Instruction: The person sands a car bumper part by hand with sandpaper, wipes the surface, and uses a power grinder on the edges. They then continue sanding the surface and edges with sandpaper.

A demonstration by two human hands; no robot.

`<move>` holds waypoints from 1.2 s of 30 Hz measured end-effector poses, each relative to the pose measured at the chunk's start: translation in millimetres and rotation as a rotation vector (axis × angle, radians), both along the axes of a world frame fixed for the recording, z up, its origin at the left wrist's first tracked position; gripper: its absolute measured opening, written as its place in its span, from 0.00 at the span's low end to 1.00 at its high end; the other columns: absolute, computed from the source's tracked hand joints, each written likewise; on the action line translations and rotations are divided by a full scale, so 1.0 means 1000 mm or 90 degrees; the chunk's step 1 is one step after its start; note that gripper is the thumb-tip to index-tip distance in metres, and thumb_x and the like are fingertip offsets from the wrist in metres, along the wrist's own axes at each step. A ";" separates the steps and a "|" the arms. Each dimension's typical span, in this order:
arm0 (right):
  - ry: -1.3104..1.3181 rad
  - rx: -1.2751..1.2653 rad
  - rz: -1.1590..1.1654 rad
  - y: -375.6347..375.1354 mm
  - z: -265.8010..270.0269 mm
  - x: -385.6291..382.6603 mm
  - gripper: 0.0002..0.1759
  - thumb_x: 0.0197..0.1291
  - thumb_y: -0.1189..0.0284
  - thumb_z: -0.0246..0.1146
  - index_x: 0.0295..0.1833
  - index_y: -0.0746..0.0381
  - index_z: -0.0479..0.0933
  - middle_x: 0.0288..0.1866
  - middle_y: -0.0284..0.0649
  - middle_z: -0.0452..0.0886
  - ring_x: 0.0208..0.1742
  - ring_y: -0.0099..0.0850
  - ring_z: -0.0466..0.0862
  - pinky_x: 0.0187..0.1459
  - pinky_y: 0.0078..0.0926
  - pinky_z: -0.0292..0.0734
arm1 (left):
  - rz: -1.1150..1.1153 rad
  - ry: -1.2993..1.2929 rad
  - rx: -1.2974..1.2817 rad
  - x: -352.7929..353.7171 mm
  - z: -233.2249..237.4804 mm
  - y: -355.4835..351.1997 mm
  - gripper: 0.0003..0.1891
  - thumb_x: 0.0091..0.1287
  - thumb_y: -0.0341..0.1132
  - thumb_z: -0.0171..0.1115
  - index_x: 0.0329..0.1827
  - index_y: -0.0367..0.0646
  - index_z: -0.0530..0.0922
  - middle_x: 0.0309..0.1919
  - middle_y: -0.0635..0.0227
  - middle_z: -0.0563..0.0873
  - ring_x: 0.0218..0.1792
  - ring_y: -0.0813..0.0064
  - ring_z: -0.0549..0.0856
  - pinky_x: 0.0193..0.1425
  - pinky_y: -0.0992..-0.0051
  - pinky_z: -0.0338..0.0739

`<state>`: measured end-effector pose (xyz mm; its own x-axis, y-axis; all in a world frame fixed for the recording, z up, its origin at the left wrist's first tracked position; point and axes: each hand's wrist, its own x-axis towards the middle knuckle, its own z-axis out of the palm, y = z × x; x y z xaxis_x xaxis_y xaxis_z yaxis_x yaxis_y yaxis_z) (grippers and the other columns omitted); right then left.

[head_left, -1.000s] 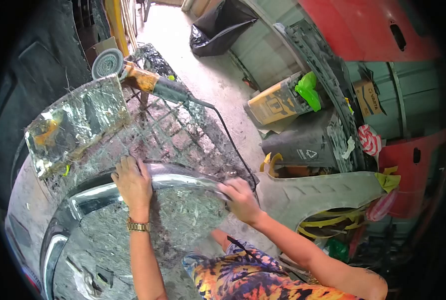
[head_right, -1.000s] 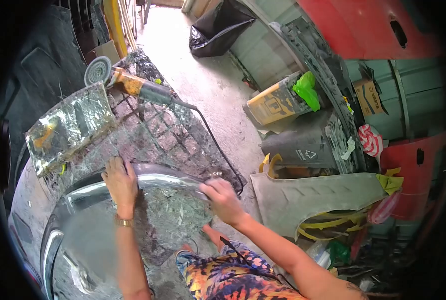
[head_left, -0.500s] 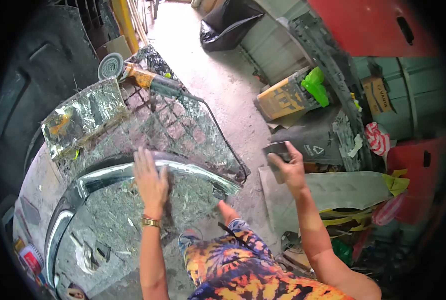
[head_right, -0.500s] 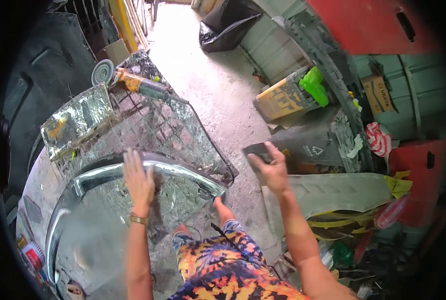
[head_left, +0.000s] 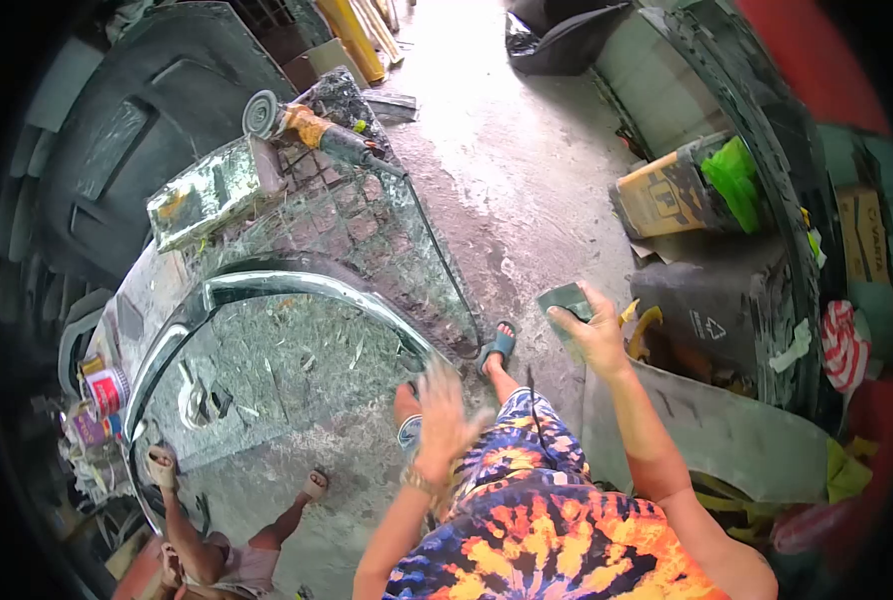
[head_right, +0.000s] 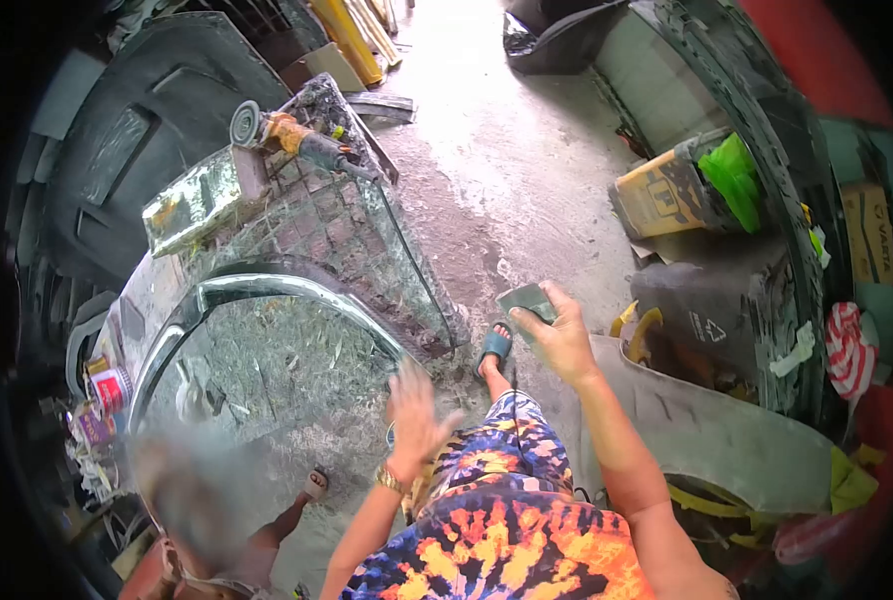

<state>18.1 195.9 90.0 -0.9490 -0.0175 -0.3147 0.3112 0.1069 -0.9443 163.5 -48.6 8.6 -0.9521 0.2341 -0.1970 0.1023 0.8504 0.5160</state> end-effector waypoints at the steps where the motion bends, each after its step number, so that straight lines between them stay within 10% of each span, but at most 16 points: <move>1: 0.002 -0.007 0.009 0.003 -0.001 -0.002 0.10 0.64 0.77 0.71 0.49 0.65 0.80 0.39 0.30 0.85 0.40 0.16 0.80 0.41 0.21 0.77 | -0.064 -0.051 -0.002 0.017 0.013 0.006 0.50 0.71 0.67 0.54 0.81 0.32 0.58 0.83 0.40 0.51 0.84 0.43 0.48 0.85 0.48 0.42; 5: -0.016 0.005 0.080 0.005 -0.001 -0.009 0.11 0.64 0.76 0.71 0.49 0.65 0.80 0.40 0.31 0.85 0.40 0.17 0.79 0.41 0.22 0.76 | -0.134 -0.070 0.106 0.045 0.012 0.000 0.41 0.74 0.56 0.57 0.81 0.35 0.61 0.83 0.44 0.54 0.85 0.46 0.49 0.85 0.48 0.43; 9: -0.041 0.014 0.130 -0.004 -0.012 -0.001 0.11 0.63 0.76 0.71 0.49 0.65 0.79 0.40 0.33 0.86 0.40 0.18 0.80 0.42 0.22 0.76 | 0.308 0.092 0.120 -0.040 0.017 -0.025 0.39 0.75 0.44 0.57 0.82 0.32 0.56 0.84 0.46 0.53 0.85 0.47 0.49 0.85 0.49 0.40; 12: -0.047 0.027 0.162 -0.022 -0.010 0.006 0.10 0.62 0.75 0.71 0.47 0.65 0.80 0.39 0.35 0.86 0.40 0.18 0.80 0.41 0.24 0.77 | 0.357 0.095 0.106 -0.079 -0.007 -0.022 0.41 0.74 0.44 0.58 0.83 0.30 0.53 0.84 0.46 0.52 0.85 0.47 0.48 0.85 0.47 0.37; 15: -0.047 0.096 0.164 -0.042 -0.010 0.014 0.10 0.62 0.74 0.71 0.46 0.64 0.81 0.39 0.38 0.87 0.40 0.19 0.81 0.41 0.26 0.77 | 0.297 0.074 0.152 -0.047 -0.007 -0.001 0.43 0.74 0.46 0.58 0.84 0.30 0.49 0.85 0.45 0.50 0.85 0.46 0.47 0.85 0.46 0.35; 19: 0.099 0.212 0.201 -0.090 -0.010 0.026 0.10 0.62 0.73 0.72 0.47 0.64 0.81 0.39 0.43 0.86 0.39 0.29 0.84 0.41 0.30 0.77 | 0.162 0.102 0.248 -0.008 0.012 -0.037 0.28 0.68 0.40 0.67 0.68 0.35 0.77 0.75 0.53 0.75 0.80 0.50 0.65 0.83 0.48 0.49; 22: 0.193 0.325 0.250 -0.135 -0.021 0.030 0.09 0.60 0.74 0.72 0.44 0.64 0.80 0.38 0.46 0.82 0.40 0.41 0.83 0.43 0.39 0.75 | 0.356 0.313 0.249 -0.079 0.007 -0.107 0.14 0.69 0.28 0.63 0.56 0.37 0.84 0.59 0.55 0.87 0.71 0.49 0.77 0.76 0.55 0.65; 28: 0.375 0.565 0.302 -0.174 -0.047 0.046 0.09 0.59 0.76 0.70 0.41 0.63 0.77 0.36 0.45 0.75 0.41 0.45 0.77 0.44 0.42 0.69 | 0.259 0.349 0.140 -0.222 -0.025 -0.190 0.08 0.71 0.36 0.64 0.43 0.39 0.83 0.46 0.56 0.84 0.53 0.51 0.81 0.58 0.55 0.73; 36: 0.384 0.646 0.286 -0.191 -0.054 0.054 0.11 0.57 0.77 0.70 0.41 0.62 0.74 0.39 0.46 0.74 0.45 0.46 0.76 0.46 0.44 0.68 | 0.238 0.300 0.040 -0.228 -0.051 -0.193 0.10 0.71 0.41 0.60 0.38 0.45 0.81 0.41 0.63 0.81 0.47 0.60 0.80 0.51 0.59 0.71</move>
<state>72.2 5.3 35.5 -0.9192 -0.3798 0.1037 -0.3909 0.8491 -0.3553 -64.1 -241.5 -42.4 -0.9534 -0.1358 0.2695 0.0320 0.8424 0.5379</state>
